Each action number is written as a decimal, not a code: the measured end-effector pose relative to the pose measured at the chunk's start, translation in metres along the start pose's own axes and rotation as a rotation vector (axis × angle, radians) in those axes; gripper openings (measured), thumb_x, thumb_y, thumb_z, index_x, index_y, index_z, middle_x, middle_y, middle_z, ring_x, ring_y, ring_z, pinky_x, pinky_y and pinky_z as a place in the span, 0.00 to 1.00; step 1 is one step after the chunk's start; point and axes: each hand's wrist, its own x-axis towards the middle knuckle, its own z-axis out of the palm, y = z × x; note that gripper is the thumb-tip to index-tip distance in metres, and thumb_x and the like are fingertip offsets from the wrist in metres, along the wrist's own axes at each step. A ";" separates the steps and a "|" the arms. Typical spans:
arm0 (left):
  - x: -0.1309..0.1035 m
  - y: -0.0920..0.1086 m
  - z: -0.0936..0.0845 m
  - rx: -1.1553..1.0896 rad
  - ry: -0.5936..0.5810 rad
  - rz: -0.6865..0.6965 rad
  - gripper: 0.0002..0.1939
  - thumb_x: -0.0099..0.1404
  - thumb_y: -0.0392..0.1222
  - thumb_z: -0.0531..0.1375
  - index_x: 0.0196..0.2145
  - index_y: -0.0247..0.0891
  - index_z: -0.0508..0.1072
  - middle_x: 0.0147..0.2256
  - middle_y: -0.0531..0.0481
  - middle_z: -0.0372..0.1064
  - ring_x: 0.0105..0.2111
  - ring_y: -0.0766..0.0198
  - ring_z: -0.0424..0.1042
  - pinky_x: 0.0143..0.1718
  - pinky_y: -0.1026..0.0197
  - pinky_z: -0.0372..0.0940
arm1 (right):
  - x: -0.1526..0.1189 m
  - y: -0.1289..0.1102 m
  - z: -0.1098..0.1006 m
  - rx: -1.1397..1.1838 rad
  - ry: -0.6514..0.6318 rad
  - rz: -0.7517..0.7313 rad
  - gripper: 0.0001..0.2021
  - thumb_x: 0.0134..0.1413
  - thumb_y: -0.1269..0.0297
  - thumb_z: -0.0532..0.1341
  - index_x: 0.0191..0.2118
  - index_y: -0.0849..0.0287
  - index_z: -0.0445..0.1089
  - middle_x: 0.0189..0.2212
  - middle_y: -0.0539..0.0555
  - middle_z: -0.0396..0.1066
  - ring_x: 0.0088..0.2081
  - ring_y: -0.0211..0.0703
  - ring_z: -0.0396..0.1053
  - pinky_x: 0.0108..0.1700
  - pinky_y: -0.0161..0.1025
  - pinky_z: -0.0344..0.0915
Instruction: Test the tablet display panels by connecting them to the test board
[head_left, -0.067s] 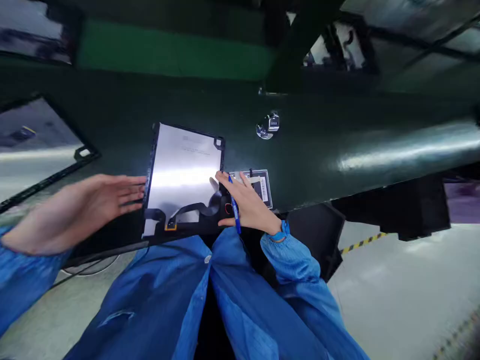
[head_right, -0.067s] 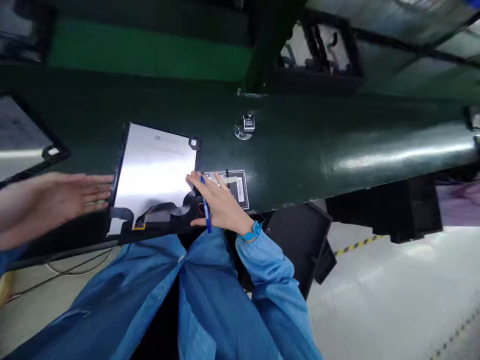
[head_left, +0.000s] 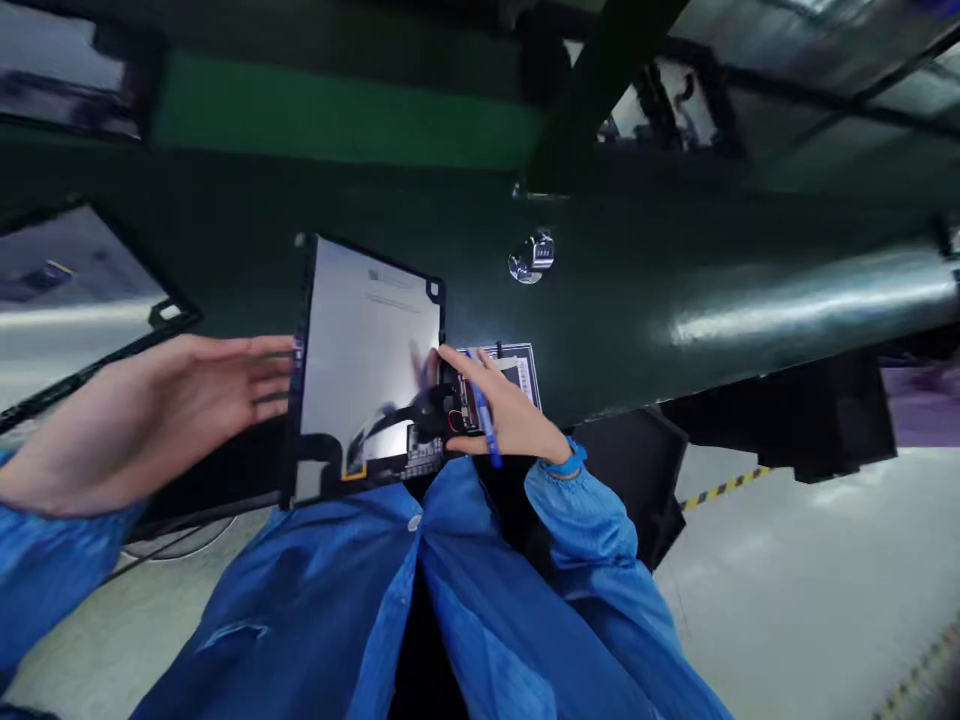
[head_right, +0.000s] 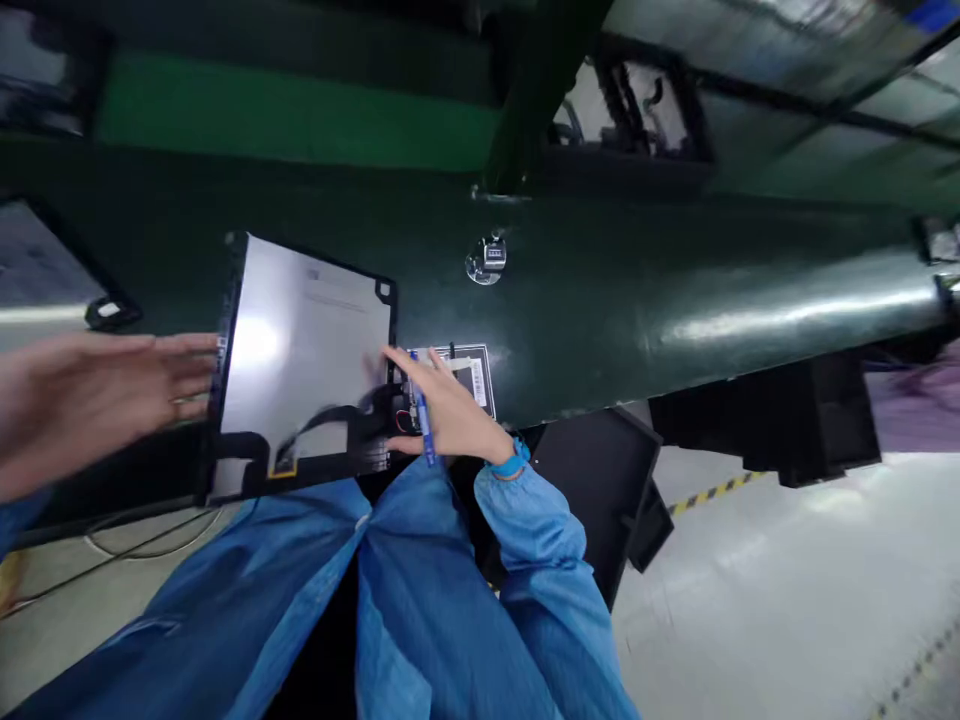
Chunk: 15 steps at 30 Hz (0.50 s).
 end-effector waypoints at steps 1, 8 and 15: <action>-0.004 0.003 0.007 -0.025 -0.091 0.063 0.19 0.59 0.47 0.62 0.43 0.33 0.81 0.42 0.38 0.79 0.39 0.51 0.77 0.33 0.57 0.76 | -0.001 -0.006 -0.006 0.067 0.073 0.023 0.47 0.57 0.41 0.64 0.74 0.52 0.42 0.71 0.61 0.53 0.72 0.58 0.52 0.73 0.61 0.46; 0.014 -0.008 0.040 0.142 -0.642 0.315 0.23 0.61 0.49 0.65 0.52 0.38 0.79 0.49 0.38 0.76 0.45 0.43 0.76 0.42 0.49 0.74 | -0.020 -0.054 -0.032 0.208 0.569 0.252 0.40 0.61 0.39 0.58 0.72 0.50 0.49 0.67 0.54 0.62 0.66 0.59 0.62 0.64 0.56 0.67; 0.081 -0.048 0.024 -0.396 -0.131 0.388 0.18 0.69 0.49 0.59 0.48 0.33 0.77 0.49 0.44 0.77 0.59 0.53 0.67 0.62 0.54 0.62 | 0.017 -0.041 -0.010 0.280 0.778 0.234 0.28 0.63 0.58 0.58 0.67 0.54 0.60 0.67 0.50 0.62 0.68 0.52 0.60 0.72 0.55 0.56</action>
